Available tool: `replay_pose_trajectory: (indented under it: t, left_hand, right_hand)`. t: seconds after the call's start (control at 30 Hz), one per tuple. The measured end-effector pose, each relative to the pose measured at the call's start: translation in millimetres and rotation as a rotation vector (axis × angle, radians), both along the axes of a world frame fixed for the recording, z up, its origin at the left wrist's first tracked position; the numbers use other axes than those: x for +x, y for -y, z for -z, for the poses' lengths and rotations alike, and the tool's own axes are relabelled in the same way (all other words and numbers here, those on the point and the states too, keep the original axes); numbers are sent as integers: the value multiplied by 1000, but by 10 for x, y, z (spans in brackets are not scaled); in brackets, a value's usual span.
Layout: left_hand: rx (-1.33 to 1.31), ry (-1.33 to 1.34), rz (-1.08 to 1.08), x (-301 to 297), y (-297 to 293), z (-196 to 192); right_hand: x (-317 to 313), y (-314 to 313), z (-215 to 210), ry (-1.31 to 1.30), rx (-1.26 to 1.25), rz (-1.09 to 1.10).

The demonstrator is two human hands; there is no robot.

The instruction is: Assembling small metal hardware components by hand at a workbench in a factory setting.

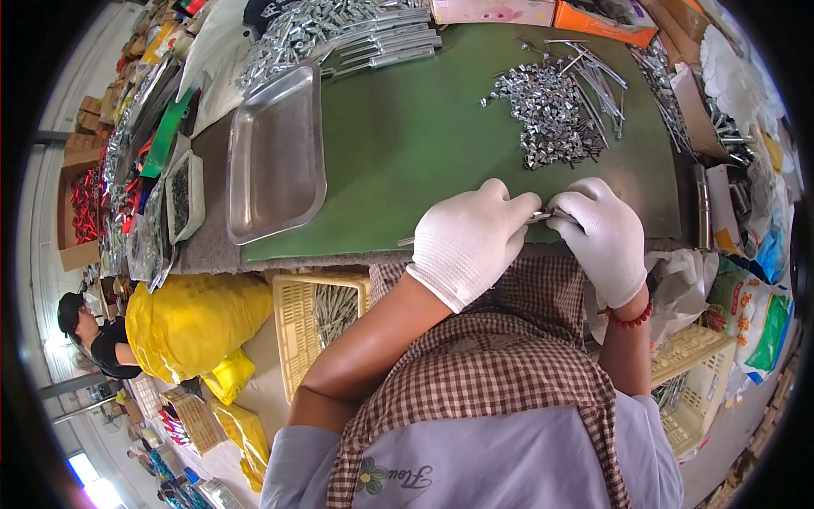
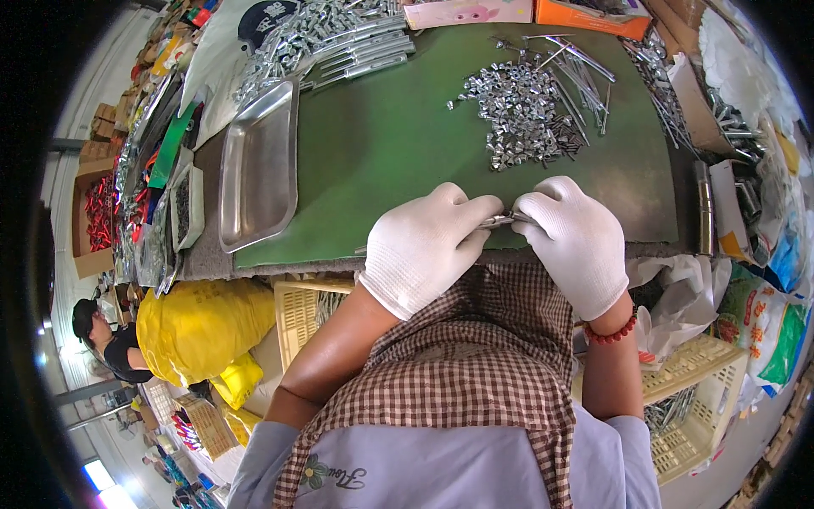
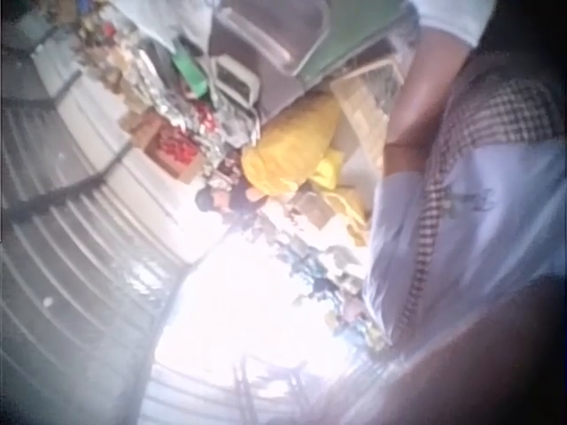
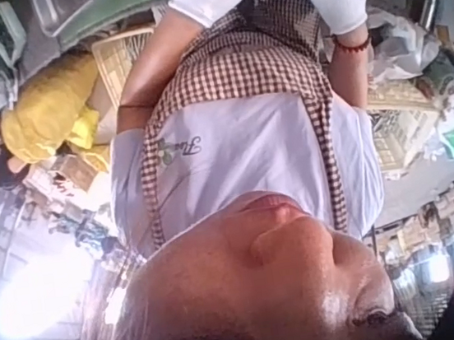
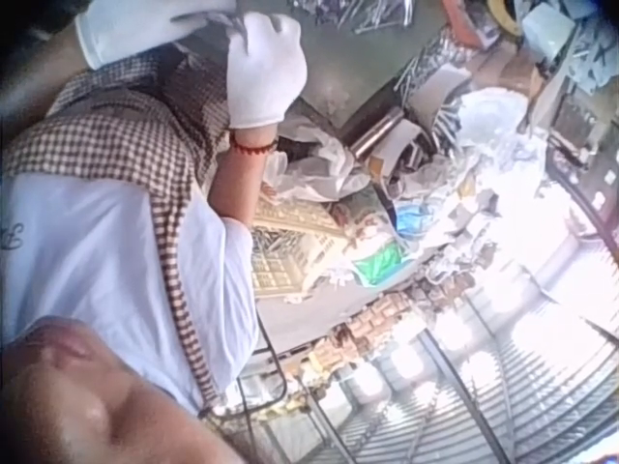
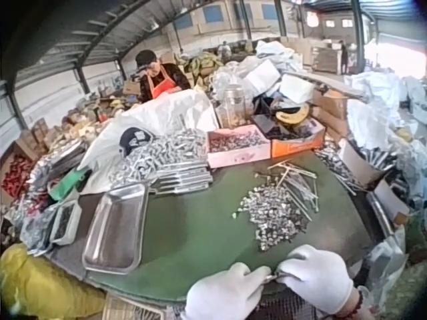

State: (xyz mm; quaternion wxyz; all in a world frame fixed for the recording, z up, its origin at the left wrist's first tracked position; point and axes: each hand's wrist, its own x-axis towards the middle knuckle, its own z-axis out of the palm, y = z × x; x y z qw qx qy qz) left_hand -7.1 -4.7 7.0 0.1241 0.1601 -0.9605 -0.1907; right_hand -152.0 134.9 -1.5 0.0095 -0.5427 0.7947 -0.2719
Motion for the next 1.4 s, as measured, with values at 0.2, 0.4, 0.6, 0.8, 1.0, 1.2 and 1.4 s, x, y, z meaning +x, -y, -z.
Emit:
replay_pose_trajectory:
  t: [0.2, 0.4, 0.6, 0.8, 1.0, 1.2, 1.4]
  left_hand:
    - [74, 68, 31, -31, 36, -29]
    - [89, 119, 80, -44, 79, -32]
    - [113, 75, 74, -42, 53, -23]
    - [101, 74, 73, -54, 48, -27]
    - [85, 73, 69, -58, 17, -16]
    - [57, 90, 68, -76, -64, -26]
    - [42, 109, 71, -80, -60, -22]
  right_hand:
    - [-16, -24, 46, -69, 36, -14]
    - [-2, -41, 68, -152, 60, 6]
    - [-51, -78, 37, -13, 34, 0]
    - [-32, -81, 5, -7, 60, 18]
    - [-131, -106, -66, 115, -16, -38]
    - [-608, 68, -52, -146, -70, 146]
    - [-791, 270, -92, -360, 177, 56]
